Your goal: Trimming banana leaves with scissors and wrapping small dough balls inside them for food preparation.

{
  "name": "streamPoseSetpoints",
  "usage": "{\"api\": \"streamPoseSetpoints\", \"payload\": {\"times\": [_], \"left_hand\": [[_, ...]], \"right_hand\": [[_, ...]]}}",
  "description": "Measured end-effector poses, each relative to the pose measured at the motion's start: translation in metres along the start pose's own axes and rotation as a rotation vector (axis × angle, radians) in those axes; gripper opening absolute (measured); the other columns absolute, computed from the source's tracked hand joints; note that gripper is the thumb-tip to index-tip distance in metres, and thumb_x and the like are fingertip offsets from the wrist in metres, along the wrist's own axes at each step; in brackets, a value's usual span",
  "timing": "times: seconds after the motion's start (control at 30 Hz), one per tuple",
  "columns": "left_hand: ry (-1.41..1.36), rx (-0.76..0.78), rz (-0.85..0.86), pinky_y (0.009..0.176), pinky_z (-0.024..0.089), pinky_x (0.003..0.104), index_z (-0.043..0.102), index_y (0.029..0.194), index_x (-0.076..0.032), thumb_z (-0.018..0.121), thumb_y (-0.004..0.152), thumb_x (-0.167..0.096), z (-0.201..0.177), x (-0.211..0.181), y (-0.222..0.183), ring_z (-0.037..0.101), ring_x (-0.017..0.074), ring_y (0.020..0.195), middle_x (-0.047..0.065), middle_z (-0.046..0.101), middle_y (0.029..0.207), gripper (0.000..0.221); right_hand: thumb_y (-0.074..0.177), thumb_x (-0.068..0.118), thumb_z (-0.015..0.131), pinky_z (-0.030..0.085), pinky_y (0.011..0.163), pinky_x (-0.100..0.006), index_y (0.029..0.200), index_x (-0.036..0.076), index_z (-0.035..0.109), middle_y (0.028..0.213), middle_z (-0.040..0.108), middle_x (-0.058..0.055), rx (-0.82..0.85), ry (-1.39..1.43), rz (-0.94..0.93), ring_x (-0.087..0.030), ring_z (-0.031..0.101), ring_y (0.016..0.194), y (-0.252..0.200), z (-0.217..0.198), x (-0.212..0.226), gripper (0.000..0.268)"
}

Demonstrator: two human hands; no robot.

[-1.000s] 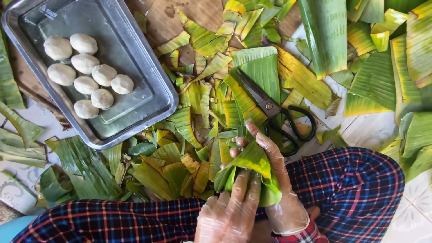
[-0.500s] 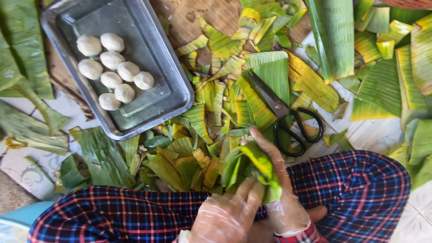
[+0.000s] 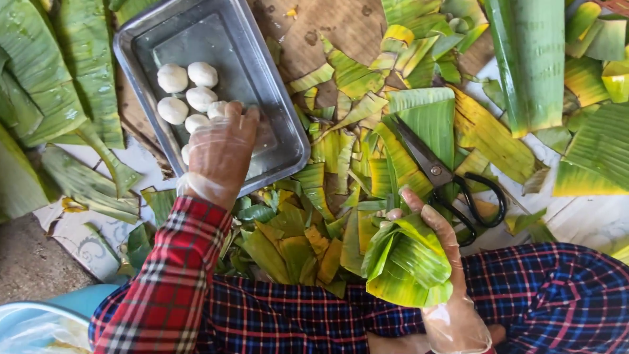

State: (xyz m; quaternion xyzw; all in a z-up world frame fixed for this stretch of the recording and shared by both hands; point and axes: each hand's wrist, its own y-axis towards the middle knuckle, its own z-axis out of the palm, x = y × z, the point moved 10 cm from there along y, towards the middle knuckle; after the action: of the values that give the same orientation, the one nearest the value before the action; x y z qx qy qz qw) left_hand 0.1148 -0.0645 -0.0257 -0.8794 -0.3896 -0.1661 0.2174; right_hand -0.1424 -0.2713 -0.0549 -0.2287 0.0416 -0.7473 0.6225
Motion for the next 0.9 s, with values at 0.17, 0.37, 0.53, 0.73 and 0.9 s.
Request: {"api": "streamPoseSetpoints", "payload": {"times": [0.17,0.37,0.53,0.73,0.9], "left_hand": [[-0.433,0.115,-0.018,0.057,0.06,0.039,0.059,0.119,-0.01,0.059,0.09,0.002,-0.012,-0.015,-0.02,0.063,0.0236,0.072,0.011,0.056,0.107,0.031],[-0.58,0.188,-0.19,0.06,0.065,0.04,0.055,0.136,-0.015,0.081,0.08,-0.031,-0.009,0.012,-0.047,0.07,0.026,0.073,0.017,0.052,0.143,0.064],[-0.586,0.108,-0.254,0.057,0.058,0.037,0.06,0.125,-0.017,0.07,0.092,-0.039,0.004,0.009,-0.031,0.07,0.0211,0.071,0.006,0.07,0.111,0.041],[-0.807,0.011,-0.228,0.07,0.057,0.044,0.064,0.131,-0.013,0.065,0.083,-0.017,-0.019,0.021,-0.036,0.067,0.0305,0.083,0.014,0.067,0.119,0.048],[-0.56,0.018,-0.249,0.058,0.06,0.042,0.059,0.127,-0.011,0.074,0.086,-0.026,0.003,0.015,-0.029,0.069,0.0274,0.07,0.014,0.062,0.121,0.046]], "right_hand": [[0.099,0.015,0.064,0.055,0.097,-0.041,0.138,0.004,0.062,0.109,0.069,-0.016,-0.162,0.149,0.178,-0.026,0.067,0.098,0.0,-0.004,-0.01,0.041],[0.094,0.017,0.066,0.056,0.095,-0.038,0.138,0.005,0.062,0.102,0.069,-0.013,-0.239,0.061,0.194,-0.019,0.066,0.096,0.0,0.0,-0.015,0.045],[0.097,0.017,0.062,0.055,0.097,-0.04,0.136,0.001,0.062,0.118,0.068,-0.01,-0.226,0.058,0.142,-0.021,0.065,0.103,-0.002,-0.008,-0.011,0.042],[0.1,0.019,0.061,0.053,0.098,-0.042,0.138,0.003,0.059,0.11,0.067,-0.015,-0.116,0.163,0.202,-0.026,0.065,0.104,0.0,0.006,-0.018,0.042],[0.098,0.018,0.061,0.055,0.095,-0.041,0.135,0.0,0.061,0.127,0.067,-0.004,-0.216,0.07,0.153,-0.021,0.062,0.108,0.003,-0.006,-0.026,0.041]]}}
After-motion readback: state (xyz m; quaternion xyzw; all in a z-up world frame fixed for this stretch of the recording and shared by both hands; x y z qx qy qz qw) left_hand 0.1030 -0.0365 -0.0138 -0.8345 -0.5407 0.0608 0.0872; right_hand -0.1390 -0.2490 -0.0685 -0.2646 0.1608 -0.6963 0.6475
